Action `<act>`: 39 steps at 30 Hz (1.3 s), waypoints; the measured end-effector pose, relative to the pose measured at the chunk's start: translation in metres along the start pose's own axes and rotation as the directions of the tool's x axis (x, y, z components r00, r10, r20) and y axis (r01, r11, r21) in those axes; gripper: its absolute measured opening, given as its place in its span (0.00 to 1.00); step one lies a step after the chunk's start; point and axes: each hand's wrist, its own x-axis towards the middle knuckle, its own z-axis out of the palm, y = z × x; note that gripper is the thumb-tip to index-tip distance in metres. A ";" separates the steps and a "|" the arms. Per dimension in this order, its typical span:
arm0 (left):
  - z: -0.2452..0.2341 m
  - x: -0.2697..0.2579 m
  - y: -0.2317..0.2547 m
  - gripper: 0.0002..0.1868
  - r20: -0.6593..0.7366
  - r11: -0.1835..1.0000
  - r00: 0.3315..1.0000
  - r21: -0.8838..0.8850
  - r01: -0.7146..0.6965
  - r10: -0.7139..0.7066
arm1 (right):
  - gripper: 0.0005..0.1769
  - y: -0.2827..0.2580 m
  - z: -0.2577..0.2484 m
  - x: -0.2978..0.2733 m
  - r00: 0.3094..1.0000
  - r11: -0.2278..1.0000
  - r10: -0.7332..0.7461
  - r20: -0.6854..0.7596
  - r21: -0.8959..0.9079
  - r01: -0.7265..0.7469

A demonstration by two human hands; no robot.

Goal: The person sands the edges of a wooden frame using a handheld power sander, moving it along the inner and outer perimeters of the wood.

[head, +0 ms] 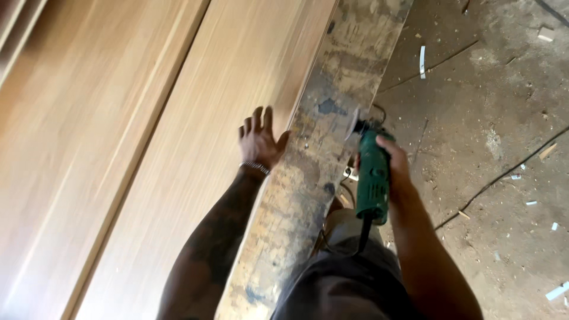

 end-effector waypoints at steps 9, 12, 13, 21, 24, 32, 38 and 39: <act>0.162 0.083 -0.022 0.34 0.132 0.980 0.988 0.174 -0.098 0.075 | 0.31 0.010 0.067 0.027 0.995 0.989 0.050 -0.089 0.144 -0.037; 0.137 0.084 -0.027 0.33 0.147 0.977 0.980 0.145 -0.156 0.135 | 0.32 0.012 0.069 0.047 0.996 0.996 0.043 -0.077 0.081 -0.037; 0.136 0.084 -0.027 0.33 0.145 0.978 0.981 0.146 -0.152 0.130 | 0.32 0.012 0.071 0.052 0.996 0.996 0.045 -0.075 0.077 -0.039; 0.126 0.080 -0.035 0.20 0.148 0.945 0.984 -0.296 0.138 -0.098 | 0.33 0.015 0.090 0.119 0.998 0.971 0.032 -0.046 0.239 -0.020; 0.092 0.080 -0.009 0.36 0.526 0.817 0.784 -0.258 0.517 -0.330 | 0.54 0.009 0.107 0.136 0.999 0.951 0.039 -0.027 0.307 -0.028; 0.090 0.076 -0.004 0.42 0.632 0.833 0.712 -0.185 0.522 -0.306 | 0.58 -0.036 0.138 0.144 0.995 0.959 0.055 -0.082 0.282 -0.029; 0.077 0.077 -0.001 0.38 0.671 0.845 0.678 -0.142 0.516 -0.301 | 0.52 -0.057 0.146 0.157 0.993 0.991 0.055 -0.107 0.130 -0.041; 0.081 0.076 0.000 0.37 0.667 0.849 0.684 -0.147 0.508 -0.295 | 0.48 -0.059 0.148 0.157 0.992 0.994 0.072 -0.103 0.086 -0.063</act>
